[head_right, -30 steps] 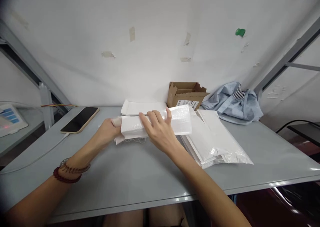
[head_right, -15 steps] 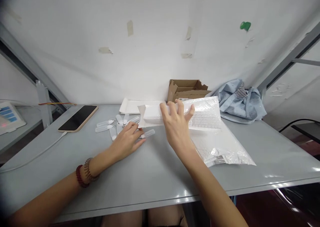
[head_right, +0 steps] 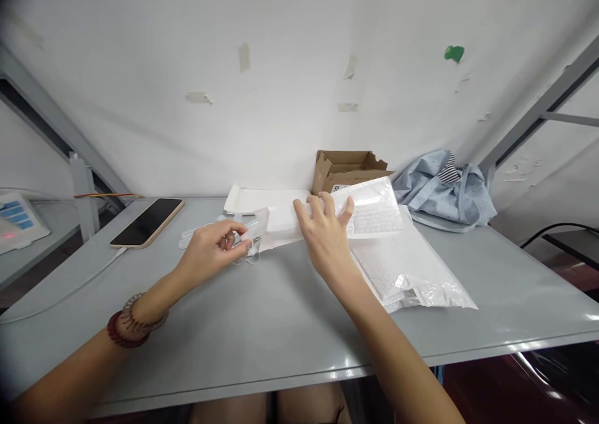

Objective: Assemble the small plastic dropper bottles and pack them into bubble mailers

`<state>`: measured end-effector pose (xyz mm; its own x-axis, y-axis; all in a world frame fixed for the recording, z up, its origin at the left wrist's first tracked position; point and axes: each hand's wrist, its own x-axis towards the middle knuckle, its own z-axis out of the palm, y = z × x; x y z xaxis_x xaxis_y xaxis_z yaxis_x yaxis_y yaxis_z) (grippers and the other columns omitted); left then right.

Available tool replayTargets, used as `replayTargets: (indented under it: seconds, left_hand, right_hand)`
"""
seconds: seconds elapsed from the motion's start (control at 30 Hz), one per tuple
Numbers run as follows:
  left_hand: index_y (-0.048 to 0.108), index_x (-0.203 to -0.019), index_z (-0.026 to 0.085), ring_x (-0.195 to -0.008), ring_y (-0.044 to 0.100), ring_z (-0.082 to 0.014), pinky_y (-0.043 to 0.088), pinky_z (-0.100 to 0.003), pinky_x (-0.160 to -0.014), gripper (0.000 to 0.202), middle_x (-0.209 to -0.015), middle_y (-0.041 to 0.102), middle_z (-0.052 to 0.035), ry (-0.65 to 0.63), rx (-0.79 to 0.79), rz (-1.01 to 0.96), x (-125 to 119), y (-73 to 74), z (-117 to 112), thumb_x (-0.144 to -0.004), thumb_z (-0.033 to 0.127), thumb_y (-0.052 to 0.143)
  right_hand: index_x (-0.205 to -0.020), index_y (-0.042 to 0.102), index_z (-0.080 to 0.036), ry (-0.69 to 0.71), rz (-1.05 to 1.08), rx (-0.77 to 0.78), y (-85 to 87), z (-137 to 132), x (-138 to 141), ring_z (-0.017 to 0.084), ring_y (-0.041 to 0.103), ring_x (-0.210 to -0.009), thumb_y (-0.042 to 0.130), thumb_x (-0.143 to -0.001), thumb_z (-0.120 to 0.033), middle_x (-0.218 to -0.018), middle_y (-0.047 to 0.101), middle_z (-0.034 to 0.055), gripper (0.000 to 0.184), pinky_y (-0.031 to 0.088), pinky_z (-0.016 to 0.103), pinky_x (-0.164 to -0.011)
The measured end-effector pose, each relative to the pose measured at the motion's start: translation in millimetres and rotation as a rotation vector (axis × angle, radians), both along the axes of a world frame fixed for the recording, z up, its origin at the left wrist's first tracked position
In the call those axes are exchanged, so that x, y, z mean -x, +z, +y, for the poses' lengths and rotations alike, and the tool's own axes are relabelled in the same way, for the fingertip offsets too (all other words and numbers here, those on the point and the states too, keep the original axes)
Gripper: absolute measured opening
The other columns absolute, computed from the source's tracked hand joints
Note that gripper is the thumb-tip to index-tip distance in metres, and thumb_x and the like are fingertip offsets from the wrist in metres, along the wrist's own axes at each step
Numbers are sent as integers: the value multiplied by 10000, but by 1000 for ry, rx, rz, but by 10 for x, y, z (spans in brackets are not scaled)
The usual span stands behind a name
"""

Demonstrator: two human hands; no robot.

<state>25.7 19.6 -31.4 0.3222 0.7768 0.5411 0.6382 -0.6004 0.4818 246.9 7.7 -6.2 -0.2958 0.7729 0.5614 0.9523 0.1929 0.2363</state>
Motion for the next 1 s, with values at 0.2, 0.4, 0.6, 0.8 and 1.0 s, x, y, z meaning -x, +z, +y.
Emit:
replayTargets:
  seconds: [0.2, 0.4, 0.6, 0.8, 1.0]
  left_hand:
    - [609, -742, 169, -635, 496, -122, 386, -233, -581, 153, -785, 610, -23, -168, 11, -24, -28, -25, -20, -774, 84, 486]
    - [539, -554, 156, -576, 477, -127, 380, -233, -521, 231, -597, 551, -4, -169, 95, -141, -120, -2, -123, -718, 45, 419]
    - [623, -628, 161, -544, 526, -124, 424, -235, -488, 178, -606, 590, 7, -444, 742, -313, -69, 190, -180, -771, 196, 523]
    - [697, -872, 144, -658, 654, -178, 534, -297, -582, 210, -844, 709, -85, -113, 602, -569, 135, 293, -44, -790, 261, 543]
    - [674, -842, 169, -831, 603, -236, 493, -324, -635, 197, -855, 694, -67, 47, 157, 155, 32, -78, 43, -833, 294, 522]
  right_hand:
    - [-1175, 490, -182, 138, -53, 41, -61, -121, 233, 247, 447, -1035, 341, -698, 103, -1055, 571, 104, 576, 163, 593, -982]
    - [-1140, 526, -158, 177, -30, 67, -109, -115, 287, 227, 473, -893, 394, -675, 64, -947, 575, 102, 532, 260, 495, -943]
    - [-1117, 540, -136, 248, 7, 25, -120, -125, 321, 223, 469, -867, 408, -694, 41, -929, 589, 97, 478, 293, 441, -904]
    - [-1186, 502, -138, 105, -2, -175, -1, -86, 190, 244, 462, -993, 364, -754, 40, -1062, 580, 131, 487, 237, 504, -966]
    - [-1167, 508, -140, -106, 46, -154, 24, -2, 5, 267, 447, -1013, 352, -670, 78, -1041, 567, 133, 564, 245, 582, -945]
